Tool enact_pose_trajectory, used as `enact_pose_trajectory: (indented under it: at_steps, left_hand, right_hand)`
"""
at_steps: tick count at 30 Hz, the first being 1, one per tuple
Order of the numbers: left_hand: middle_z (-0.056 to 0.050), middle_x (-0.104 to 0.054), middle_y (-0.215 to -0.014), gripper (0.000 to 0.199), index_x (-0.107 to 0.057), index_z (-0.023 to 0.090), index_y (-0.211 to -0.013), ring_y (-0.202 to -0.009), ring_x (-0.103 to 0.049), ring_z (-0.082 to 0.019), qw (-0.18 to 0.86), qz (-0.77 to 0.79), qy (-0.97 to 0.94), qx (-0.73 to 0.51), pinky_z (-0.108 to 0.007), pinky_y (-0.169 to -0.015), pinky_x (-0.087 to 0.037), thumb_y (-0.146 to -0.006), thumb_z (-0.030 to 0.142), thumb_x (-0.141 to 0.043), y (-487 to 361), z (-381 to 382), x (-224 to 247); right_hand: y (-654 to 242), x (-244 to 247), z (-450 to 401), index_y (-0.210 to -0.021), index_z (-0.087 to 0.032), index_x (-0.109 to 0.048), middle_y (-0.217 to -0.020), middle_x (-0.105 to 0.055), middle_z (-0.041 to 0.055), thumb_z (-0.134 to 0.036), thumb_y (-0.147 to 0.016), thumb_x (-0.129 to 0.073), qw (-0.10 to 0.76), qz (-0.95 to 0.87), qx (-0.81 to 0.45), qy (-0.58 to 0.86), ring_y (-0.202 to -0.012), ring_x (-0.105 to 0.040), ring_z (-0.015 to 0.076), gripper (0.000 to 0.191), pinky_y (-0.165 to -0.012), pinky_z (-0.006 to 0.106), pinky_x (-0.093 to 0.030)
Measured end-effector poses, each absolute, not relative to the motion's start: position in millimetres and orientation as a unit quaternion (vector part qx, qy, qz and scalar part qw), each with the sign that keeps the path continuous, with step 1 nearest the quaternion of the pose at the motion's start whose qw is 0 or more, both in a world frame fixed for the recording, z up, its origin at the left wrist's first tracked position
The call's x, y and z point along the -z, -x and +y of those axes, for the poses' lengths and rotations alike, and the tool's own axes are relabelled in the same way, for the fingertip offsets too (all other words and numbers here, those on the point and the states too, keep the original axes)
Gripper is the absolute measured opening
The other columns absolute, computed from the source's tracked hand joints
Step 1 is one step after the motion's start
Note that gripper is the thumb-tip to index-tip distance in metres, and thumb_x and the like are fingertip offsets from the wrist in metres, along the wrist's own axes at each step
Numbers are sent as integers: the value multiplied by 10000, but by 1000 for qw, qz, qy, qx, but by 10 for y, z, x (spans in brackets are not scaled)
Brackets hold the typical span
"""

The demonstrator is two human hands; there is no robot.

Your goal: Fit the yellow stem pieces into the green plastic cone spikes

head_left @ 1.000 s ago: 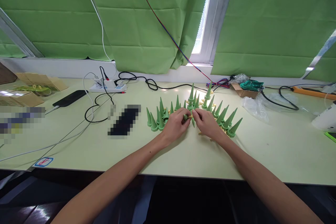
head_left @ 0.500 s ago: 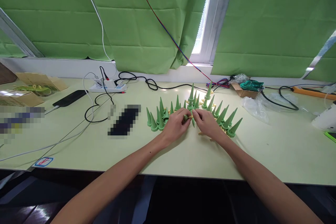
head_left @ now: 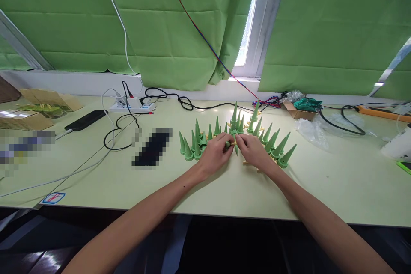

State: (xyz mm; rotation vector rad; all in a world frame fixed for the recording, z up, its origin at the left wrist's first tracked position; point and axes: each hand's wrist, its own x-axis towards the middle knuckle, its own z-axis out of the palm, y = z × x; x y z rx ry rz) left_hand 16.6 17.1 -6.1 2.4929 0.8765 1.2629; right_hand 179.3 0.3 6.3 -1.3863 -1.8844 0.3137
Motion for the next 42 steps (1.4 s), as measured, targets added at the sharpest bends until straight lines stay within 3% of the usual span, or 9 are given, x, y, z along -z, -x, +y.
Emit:
enact_pose_trajectory:
  at_steps: [15,42]
  left_hand:
    - [6,-587,-828,105,-545,177,-849,-638,-491,-90,106,304,-844,-430,-225,-599,-413,-838,73,-546,-179,168,46]
    - [-24,-581,-915,104,-557,180,-936,-688,-527,-108,100,291,-864,-398,-241,-613,-435,-884,110,-501,-182,130,5]
  right_hand:
    - [-1789,2,4,-619,-208,-311,-550,-397,-23,-364,-988,-344,391,-734,-115,543,-545,-328,131,402,-546,285,-229]
    - [-1786,5,5,-635,-214,-297,-555,-383,-29,-336,-982,-370,402,-727,-83,551,-530,-314,130,375,-544,282,-230]
